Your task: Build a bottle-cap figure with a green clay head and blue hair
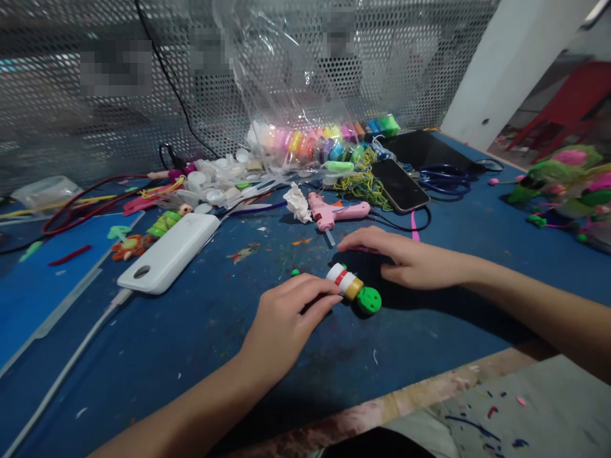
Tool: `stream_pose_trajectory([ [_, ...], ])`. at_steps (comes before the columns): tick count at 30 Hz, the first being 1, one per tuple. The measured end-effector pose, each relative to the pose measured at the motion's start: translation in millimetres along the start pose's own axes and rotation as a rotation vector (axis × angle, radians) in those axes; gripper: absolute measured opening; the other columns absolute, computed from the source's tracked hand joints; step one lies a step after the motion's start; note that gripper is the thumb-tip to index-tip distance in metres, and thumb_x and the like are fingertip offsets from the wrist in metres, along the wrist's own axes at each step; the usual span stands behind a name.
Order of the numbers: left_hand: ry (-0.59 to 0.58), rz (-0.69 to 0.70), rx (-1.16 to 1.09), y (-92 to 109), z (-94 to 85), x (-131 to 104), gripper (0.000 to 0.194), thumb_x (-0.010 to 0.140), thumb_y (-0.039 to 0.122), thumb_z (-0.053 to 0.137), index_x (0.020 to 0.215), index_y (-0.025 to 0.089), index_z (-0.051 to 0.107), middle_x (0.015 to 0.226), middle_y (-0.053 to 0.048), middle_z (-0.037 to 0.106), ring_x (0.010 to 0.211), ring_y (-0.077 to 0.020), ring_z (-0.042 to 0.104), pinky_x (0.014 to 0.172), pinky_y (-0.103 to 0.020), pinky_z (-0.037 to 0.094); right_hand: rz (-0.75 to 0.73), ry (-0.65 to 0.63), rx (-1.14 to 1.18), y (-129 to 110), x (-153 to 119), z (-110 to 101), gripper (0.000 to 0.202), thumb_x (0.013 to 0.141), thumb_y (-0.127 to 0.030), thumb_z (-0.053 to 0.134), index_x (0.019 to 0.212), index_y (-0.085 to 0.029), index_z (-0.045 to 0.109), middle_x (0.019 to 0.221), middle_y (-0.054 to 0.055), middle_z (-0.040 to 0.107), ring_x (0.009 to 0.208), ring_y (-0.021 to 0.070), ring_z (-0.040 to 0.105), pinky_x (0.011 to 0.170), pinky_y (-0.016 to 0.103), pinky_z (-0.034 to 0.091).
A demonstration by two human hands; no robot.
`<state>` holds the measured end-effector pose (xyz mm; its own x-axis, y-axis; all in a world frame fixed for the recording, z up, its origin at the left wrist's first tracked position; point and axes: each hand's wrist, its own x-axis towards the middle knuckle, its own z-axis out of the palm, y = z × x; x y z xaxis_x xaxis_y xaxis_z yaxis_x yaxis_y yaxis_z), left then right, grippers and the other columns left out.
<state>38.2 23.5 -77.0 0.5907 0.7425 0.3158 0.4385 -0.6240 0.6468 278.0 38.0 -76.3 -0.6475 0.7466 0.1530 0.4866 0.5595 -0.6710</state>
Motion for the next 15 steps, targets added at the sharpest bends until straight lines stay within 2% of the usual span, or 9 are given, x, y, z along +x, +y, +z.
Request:
stream_pose_trajectory([
  [2,-0.002,0.014,-0.02,0.2,0.2,0.0,0.013,0.086,0.017,0.058,0.089,0.022,0.069,0.087,0.0,0.074,0.08,-0.0146,0.067,0.073,-0.025,0.052,-0.034,-0.075,-0.002,3.5,4.2,-4.3,0.067,0.066,0.006,0.042,0.13,-0.017,0.044,0.133,0.009,0.05,0.127,0.0198,0.041,0.107,0.044,0.033],
  [4,-0.008,0.015,-0.03,-0.1,0.3,0.1,0.017,0.087,0.016,0.056,0.093,0.022,0.07,0.09,-0.001,0.074,0.083,-0.0149,0.067,0.075,-0.025,0.052,-0.059,-0.079,0.007,3.2,10.6,-5.4,0.053,0.075,0.002,0.045,0.125,-0.016,0.049,0.127,0.009,0.055,0.122,0.0188,0.046,0.104,0.041,0.036],
  [8,-0.014,-0.005,-0.035,-1.2,-0.4,0.3,0.022,0.089,0.015,0.053,0.099,0.023,0.071,0.089,-0.001,0.071,0.083,-0.0135,0.066,0.076,-0.024,0.051,-0.078,0.074,0.005,-3.3,23.0,2.0,0.022,0.091,-0.018,0.05,0.111,-0.015,0.058,0.11,0.008,0.063,0.105,0.0174,0.055,0.094,0.035,0.042],
  [12,-0.021,-0.028,-0.025,-1.8,-1.0,-1.3,0.021,0.087,0.016,0.058,0.103,0.023,0.07,0.091,-0.001,0.07,0.083,-0.0136,0.065,0.076,-0.024,0.051,-0.073,0.173,0.028,-6.8,23.1,14.0,0.018,0.093,-0.023,0.051,0.103,-0.014,0.062,0.101,0.007,0.066,0.096,0.0163,0.057,0.088,0.031,0.043],
  [15,-0.014,-0.003,-0.027,-2.1,-0.9,-3.8,0.023,0.082,0.014,0.064,0.103,0.023,0.069,0.092,0.0,0.07,0.082,-0.0135,0.065,0.076,-0.024,0.051,0.016,0.259,0.032,-5.5,18.6,17.9,0.016,0.092,-0.023,0.052,0.097,-0.015,0.065,0.094,0.005,0.068,0.089,0.0162,0.059,0.08,0.029,0.045],
])
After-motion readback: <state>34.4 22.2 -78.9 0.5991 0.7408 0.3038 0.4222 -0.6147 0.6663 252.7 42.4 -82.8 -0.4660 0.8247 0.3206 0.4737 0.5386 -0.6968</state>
